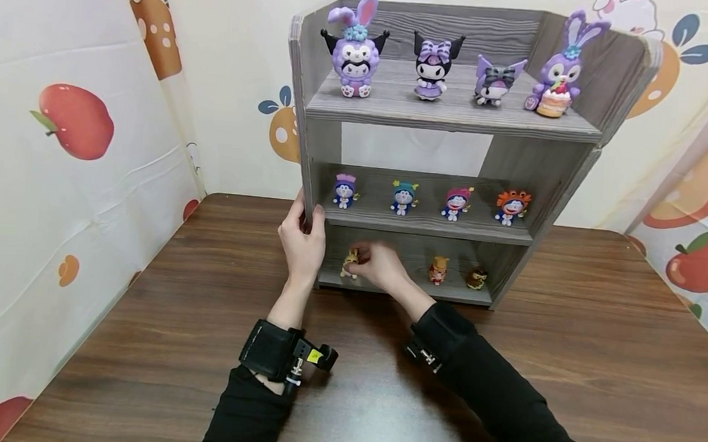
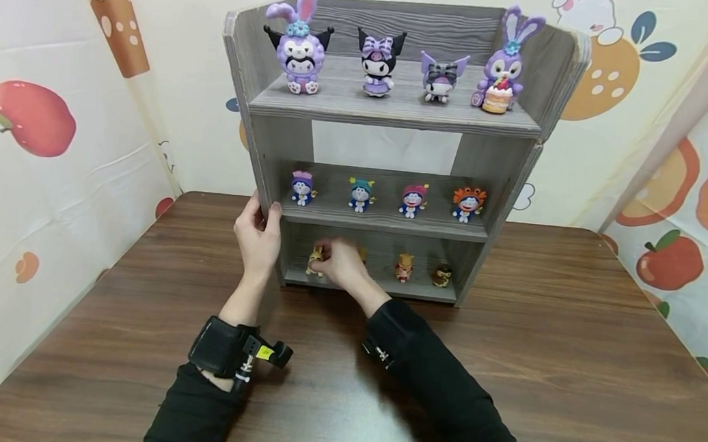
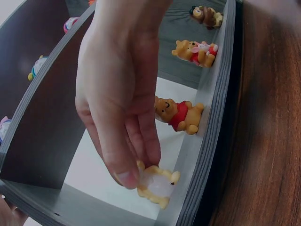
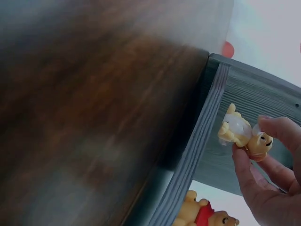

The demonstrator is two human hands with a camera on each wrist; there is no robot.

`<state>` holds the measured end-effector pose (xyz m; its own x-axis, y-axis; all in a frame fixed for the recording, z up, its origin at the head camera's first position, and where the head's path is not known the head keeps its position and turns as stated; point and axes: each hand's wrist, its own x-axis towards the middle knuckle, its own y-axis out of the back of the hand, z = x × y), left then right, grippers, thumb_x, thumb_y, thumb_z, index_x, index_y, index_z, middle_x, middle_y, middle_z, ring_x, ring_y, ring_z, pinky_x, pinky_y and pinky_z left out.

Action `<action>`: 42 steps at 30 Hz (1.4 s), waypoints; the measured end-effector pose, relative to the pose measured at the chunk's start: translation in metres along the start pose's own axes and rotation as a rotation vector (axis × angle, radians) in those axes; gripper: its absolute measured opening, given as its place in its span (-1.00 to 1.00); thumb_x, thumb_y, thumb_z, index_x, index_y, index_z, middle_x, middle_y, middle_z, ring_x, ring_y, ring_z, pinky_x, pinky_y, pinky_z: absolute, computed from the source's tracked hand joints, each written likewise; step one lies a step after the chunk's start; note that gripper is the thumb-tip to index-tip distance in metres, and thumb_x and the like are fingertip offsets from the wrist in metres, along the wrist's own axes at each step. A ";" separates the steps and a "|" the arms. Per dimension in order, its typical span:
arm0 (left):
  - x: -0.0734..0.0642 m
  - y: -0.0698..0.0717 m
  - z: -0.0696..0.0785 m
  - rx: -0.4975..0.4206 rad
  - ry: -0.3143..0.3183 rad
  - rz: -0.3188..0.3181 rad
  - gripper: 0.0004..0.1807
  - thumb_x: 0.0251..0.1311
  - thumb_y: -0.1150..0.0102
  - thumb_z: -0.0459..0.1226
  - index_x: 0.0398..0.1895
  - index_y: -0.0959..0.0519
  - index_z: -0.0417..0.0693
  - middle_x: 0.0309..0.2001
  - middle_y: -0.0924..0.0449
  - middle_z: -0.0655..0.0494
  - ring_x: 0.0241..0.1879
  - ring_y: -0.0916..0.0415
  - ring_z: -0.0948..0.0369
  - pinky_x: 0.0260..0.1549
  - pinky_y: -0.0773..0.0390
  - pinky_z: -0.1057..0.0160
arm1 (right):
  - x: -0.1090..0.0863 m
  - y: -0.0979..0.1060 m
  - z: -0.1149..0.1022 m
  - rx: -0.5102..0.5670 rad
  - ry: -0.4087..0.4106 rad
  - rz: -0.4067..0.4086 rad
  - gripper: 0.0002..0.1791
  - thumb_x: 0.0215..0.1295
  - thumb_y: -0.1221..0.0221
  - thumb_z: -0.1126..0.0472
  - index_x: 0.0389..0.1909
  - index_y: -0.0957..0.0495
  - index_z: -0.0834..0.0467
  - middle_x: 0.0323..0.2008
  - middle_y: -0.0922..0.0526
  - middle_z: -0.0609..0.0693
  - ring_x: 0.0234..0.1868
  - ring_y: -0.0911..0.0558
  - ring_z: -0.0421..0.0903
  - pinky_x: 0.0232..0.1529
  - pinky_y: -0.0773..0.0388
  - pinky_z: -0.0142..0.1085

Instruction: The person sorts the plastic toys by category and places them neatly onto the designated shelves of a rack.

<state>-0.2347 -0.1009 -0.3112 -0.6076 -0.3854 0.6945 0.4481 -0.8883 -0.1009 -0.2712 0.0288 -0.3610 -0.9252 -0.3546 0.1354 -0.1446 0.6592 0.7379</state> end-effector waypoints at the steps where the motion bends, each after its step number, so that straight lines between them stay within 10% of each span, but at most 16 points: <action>1: 0.000 0.000 0.000 0.000 0.002 0.002 -0.59 0.07 0.06 -0.56 0.06 -0.40 -0.39 -0.08 -0.49 -0.24 -0.26 -0.50 0.00 -0.40 -0.43 0.40 | 0.002 -0.001 -0.001 0.003 -0.009 -0.002 -0.56 0.01 -0.25 0.18 -0.04 -0.51 0.23 -0.27 -0.60 0.10 -0.24 -0.55 -0.05 -0.28 -0.46 -0.27; 8: 0.000 0.001 0.001 0.013 0.000 0.006 -0.59 0.07 0.06 -0.56 0.05 -0.40 -0.40 -0.07 -0.48 -0.24 -0.22 -0.50 0.00 -0.34 -0.48 0.16 | 0.012 -0.006 -0.007 0.017 0.000 -0.008 -0.56 0.01 -0.25 0.23 -0.03 -0.50 0.26 -0.24 -0.59 0.13 -0.21 -0.55 -0.01 -0.26 -0.46 -0.28; 16: 0.000 -0.001 0.000 0.016 -0.007 0.010 -0.60 0.05 0.06 -0.56 0.03 -0.42 -0.39 -0.16 -0.53 -0.27 -0.40 -0.46 0.14 -0.48 -0.41 0.42 | 0.018 -0.012 -0.010 -0.010 0.008 -0.006 -0.58 -0.02 -0.25 0.26 -0.08 -0.51 0.28 -0.25 -0.59 0.12 -0.22 -0.55 -0.01 -0.26 -0.46 -0.29; 35: 0.000 -0.001 0.001 0.002 -0.015 0.004 -0.60 0.07 0.07 -0.56 0.05 -0.41 -0.39 -0.11 -0.51 -0.26 -0.32 -0.50 0.06 -0.43 -0.46 0.23 | 0.014 -0.008 -0.014 -0.089 0.000 -0.005 -0.47 0.04 -0.23 0.14 0.08 -0.42 0.20 -0.18 -0.56 0.11 -0.21 -0.53 -0.03 -0.27 -0.46 -0.26; 42: 0.000 0.000 0.001 -0.009 -0.011 0.000 -0.60 0.07 0.07 -0.56 0.05 -0.40 -0.41 -0.07 -0.49 -0.26 -0.23 -0.50 -0.03 -0.35 -0.48 0.09 | -0.011 0.009 -0.016 -0.115 0.150 0.081 -0.48 0.12 -0.18 0.10 0.08 -0.41 0.27 -0.06 -0.53 0.18 -0.13 -0.53 0.05 -0.16 -0.44 -0.16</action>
<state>-0.2339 -0.1001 -0.3105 -0.5999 -0.3829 0.7025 0.4421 -0.8905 -0.1079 -0.2570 0.0282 -0.3454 -0.8682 -0.4041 0.2880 -0.0228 0.6123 0.7903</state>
